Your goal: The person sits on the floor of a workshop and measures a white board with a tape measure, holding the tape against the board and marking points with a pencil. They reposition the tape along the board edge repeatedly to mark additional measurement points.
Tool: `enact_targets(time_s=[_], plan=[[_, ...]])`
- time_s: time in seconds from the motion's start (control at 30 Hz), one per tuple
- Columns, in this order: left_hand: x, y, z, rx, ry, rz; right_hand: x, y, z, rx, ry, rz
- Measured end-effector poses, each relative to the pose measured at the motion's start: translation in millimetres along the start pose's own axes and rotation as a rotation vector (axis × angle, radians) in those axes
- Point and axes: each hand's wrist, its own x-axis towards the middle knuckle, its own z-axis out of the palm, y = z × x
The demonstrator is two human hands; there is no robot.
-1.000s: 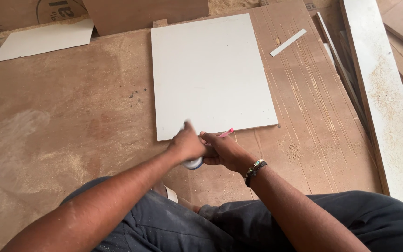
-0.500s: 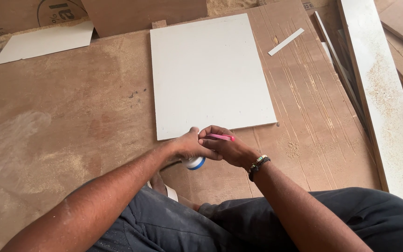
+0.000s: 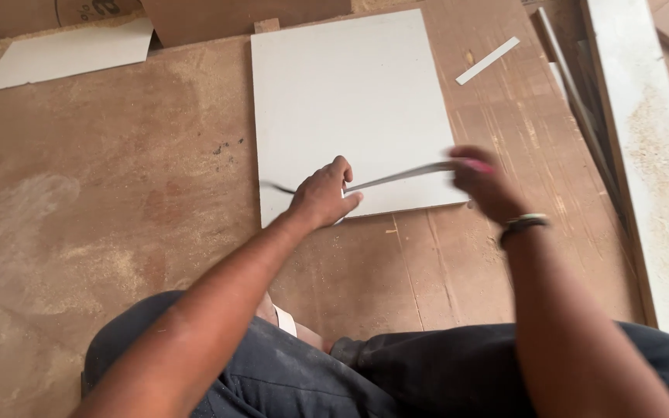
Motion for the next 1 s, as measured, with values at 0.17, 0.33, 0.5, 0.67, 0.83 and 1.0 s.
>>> enact_targets(time_s=[0.17, 0.33, 0.5, 0.67, 0.83, 1.0], plan=[[9.1, -7.7, 18.7, 0.124, 0.074, 0.0, -18.9, -9.5, -15.2, -0.478, 0.395, 0.107], [27.7, -31.6, 29.2, 0.157, 0.268, -0.004, -8.7, 2.9, 14.2, -0.642, 0.633, 0.122], [19.3, -22.3, 0.4, 0.192, 0.208, -0.103, -11.9, 0.0, 30.1, -0.699, 0.674, 0.019], [15.4, -17.0, -2.6, 0.146, 0.215, -0.076, -13.2, 1.0, 36.1, -0.69, 0.74, 0.012], [14.8, -16.8, 0.4, 0.08, 0.184, -0.128, -14.7, 1.7, 37.6, -0.768, 0.743, -0.014], [11.6, -18.6, 2.2, 0.118, 0.225, -0.074, -16.3, -0.9, 40.3, -0.774, 0.741, -0.011]])
